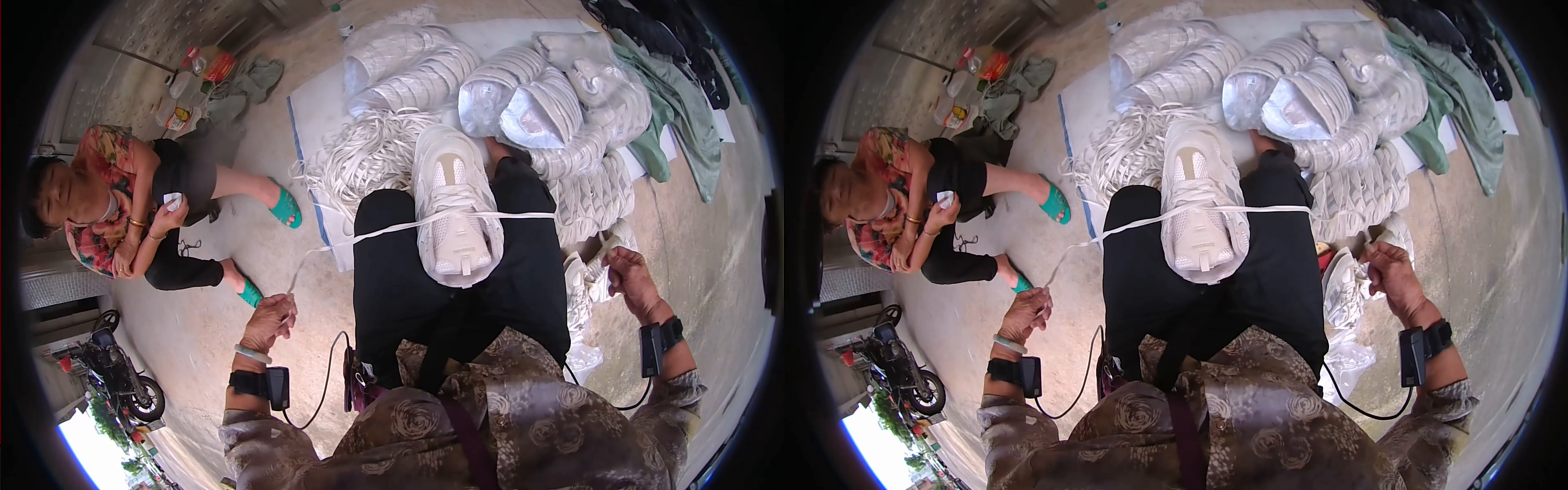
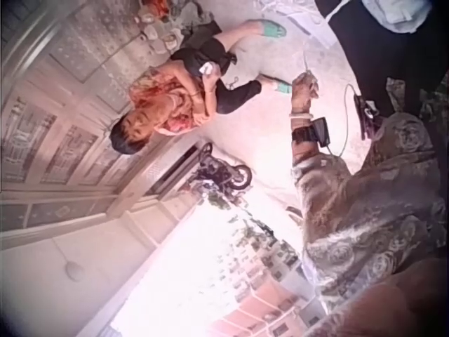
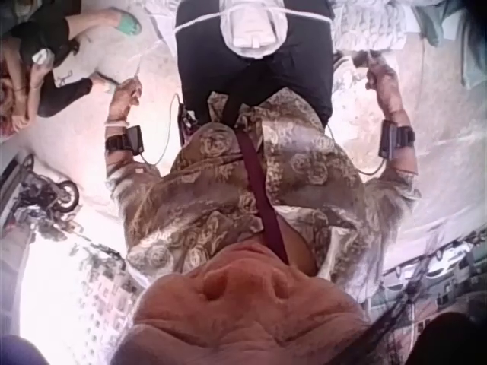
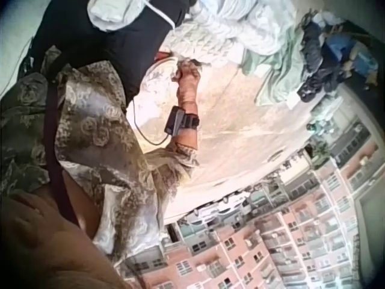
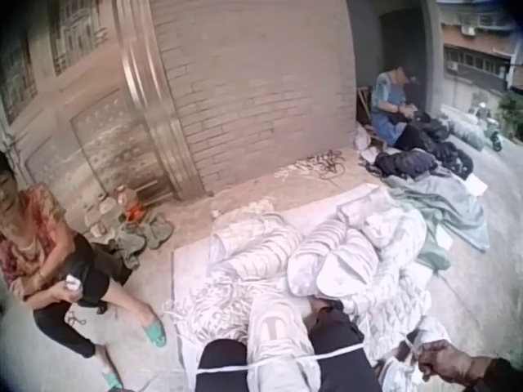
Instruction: Insert laces into a white sneaker as part of a manufacturing process.
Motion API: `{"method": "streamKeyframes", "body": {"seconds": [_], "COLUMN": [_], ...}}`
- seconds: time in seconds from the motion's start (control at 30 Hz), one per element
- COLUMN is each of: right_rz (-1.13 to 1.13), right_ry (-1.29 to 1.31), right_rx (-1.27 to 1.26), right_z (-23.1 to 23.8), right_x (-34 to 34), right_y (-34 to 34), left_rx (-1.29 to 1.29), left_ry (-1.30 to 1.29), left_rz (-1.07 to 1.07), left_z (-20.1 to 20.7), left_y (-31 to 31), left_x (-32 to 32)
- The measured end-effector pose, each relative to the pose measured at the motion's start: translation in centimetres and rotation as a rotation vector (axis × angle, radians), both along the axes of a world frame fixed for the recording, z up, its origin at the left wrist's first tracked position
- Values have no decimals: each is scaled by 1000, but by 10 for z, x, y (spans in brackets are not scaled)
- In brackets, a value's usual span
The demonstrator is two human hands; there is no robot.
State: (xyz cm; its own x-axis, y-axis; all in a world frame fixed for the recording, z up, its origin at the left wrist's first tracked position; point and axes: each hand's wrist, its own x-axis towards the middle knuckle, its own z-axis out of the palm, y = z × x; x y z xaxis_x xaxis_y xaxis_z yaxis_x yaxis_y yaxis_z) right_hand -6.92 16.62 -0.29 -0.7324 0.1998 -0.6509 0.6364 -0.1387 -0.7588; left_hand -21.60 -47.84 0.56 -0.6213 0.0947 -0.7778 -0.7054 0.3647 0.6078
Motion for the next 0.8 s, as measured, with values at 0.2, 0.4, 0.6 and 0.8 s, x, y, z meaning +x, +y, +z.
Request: {"method": "streamKeyframes", "body": {"seconds": [0.2, 0.4, 0.6, 0.8], "right_rz": [243, 114, -115, -147], "right_ry": [245, 781, 573, 575], "right_rx": [-88, 191, -21, -112], "right_z": [5, -36, -29, -26], "right_x": [-89, -165, -151, -139], "right_y": [-145, -164, -159, -164], "left_rx": [657, 600, 469, 470], "left_ry": [-211, 78, 230, 342], "left_rz": [-45, 98, 152, 187], "left_z": [8, -9, -8, -8], "left_y": [190, 259, 260, 259], "left_x": [-16, -73, -73, -42]}}
